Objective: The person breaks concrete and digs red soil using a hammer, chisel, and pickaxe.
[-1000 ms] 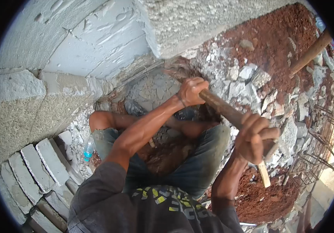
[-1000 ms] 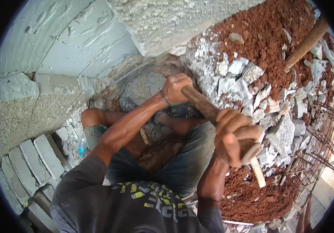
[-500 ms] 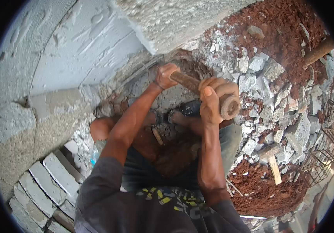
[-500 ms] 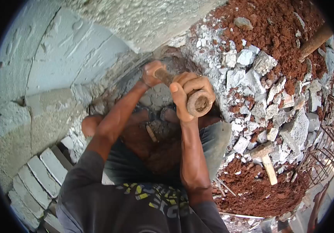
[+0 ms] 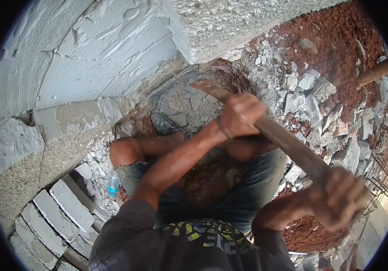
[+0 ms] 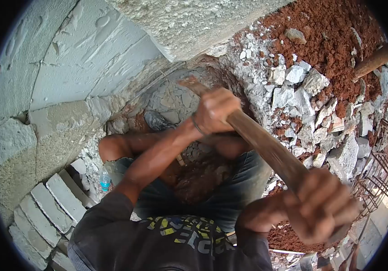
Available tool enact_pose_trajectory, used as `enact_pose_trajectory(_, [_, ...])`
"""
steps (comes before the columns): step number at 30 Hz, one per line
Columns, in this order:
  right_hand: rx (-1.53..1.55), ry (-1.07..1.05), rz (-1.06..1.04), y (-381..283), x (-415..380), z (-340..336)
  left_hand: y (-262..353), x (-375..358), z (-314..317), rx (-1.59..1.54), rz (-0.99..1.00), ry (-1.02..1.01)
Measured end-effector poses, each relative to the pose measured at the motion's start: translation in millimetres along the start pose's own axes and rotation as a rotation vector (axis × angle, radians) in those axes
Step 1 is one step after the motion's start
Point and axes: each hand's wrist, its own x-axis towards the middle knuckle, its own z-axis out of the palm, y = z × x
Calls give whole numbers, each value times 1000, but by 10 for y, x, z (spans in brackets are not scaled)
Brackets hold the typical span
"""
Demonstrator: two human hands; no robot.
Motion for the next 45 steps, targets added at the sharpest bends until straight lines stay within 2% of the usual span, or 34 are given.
enact_pose_trajectory(1, [2, 1, -5, -174, -303, -427, -561, -246, -76, 42, 16, -3])
enact_pose_trajectory(2, [-211, 58, 76, 1237, -142, 97, -1177, -741, -182, 82, -325, -245])
enact_pose_trajectory(3, [-435, 131, 179, 2105, -164, 322, -1454, -1055, -352, 120, -470, -292])
enact_pose_trajectory(4, [-664, 201, 253, 2146, -353, 58, -1639, -1100, -389, 159, -581, -336])
enact_pose_trajectory(5, [-517, 186, 188, 2251, -194, -17, -1891, -820, -387, 194, -518, -307])
enact_pose_trajectory(6, [-378, 199, 201, 2143, -331, 37, -1778, -939, -410, 144, -506, -269])
enact_pose_trajectory(7, [-424, 208, 222, 1953, -523, 29, -1517, -1143, -345, 76, -515, -225])
enact_pose_trajectory(8, [-465, 199, 185, 1870, -538, -74, -1367, -1120, -290, 68, -433, -223])
enact_pose_trajectory(10, [-263, 224, 54, 1485, -504, -106, -1091, -909, -154, 59, -281, -203])
enact_pose_trajectory(14, [-252, 139, 62, 240, -310, -110, -161, -423, 168, 1, -115, -133])
enact_pose_trajectory(16, [-261, 184, -8, -130, -204, -2, 159, -200, 213, -13, -77, -115])
enact_pose_trajectory(19, [-172, 131, -3, -41, -178, -17, 49, -178, 172, 4, -34, -81])
enact_pose_trajectory(20, [-124, 128, 13, 315, -284, -106, -234, -273, 90, 62, 2, -94])
enact_pose_trajectory(22, [-173, 191, -8, 1430, -414, -35, -1183, -761, -219, 65, -70, -265])
enact_pose_trajectory(23, [-229, 248, -30, 1680, -494, -19, -1419, -894, -250, 40, -102, -339])
enact_pose_trajectory(24, [-205, 240, 21, 1701, -526, -62, -1611, -642, -179, 54, -54, -327])
enact_pose_trajectory(26, [-344, 218, 135, 1561, -477, -12, -1259, -815, -300, 44, -234, -278])
enact_pose_trajectory(27, [-434, 228, 173, 1404, -488, 40, -1176, -728, -286, 63, -193, -257])
enact_pose_trajectory(29, [-314, 91, -3, 1116, -447, 13, -843, -673, -127, -16, -161, -176])
enact_pose_trajectory(31, [-79, -120, 0, 512, -282, -177, -328, -406, -39, -16, -81, -203])
enact_pose_trajectory(32, [-248, 116, 34, 153, -207, 113, -146, -350, 56, -42, -50, -232])
enact_pose_trajectory(34, [-242, 134, 11, -412, -164, 51, 304, -60, 109, -77, -9, -188])
enact_pose_trajectory(36, [-214, 139, -19, -489, -127, 76, 454, 35, 146, -33, 27, -134])
enact_pose_trajectory(38, [-158, 160, -17, -221, -210, 2, 96, -122, 83, -40, 57, -176])
enact_pose_trajectory(39, [121, 595, -26, 400, -561, -35, -445, -392, 28, -7, 44, -213])
enact_pose_trajectory(40, [-17, 459, -48, 1268, -677, -11, -1079, -707, -72, 24, 25, -248])
enact_pose_trajectory(41, [-157, 330, -52, 1859, -683, 15, -1465, -944, -281, -81, -100, -371])
enact_pose_trajectory(42, [-262, 330, 31, 1847, -524, -17, -1427, -1004, -203, -25, -159, -282])
enact_pose_trajectory(43, [-277, 267, 27, 1893, -470, -106, -1529, -930, -216, 65, -183, -191])
enact_pose_trajectory(45, [-377, 245, 119, 1561, -603, -58, -1224, -1115, -262, 67, -240, -281])
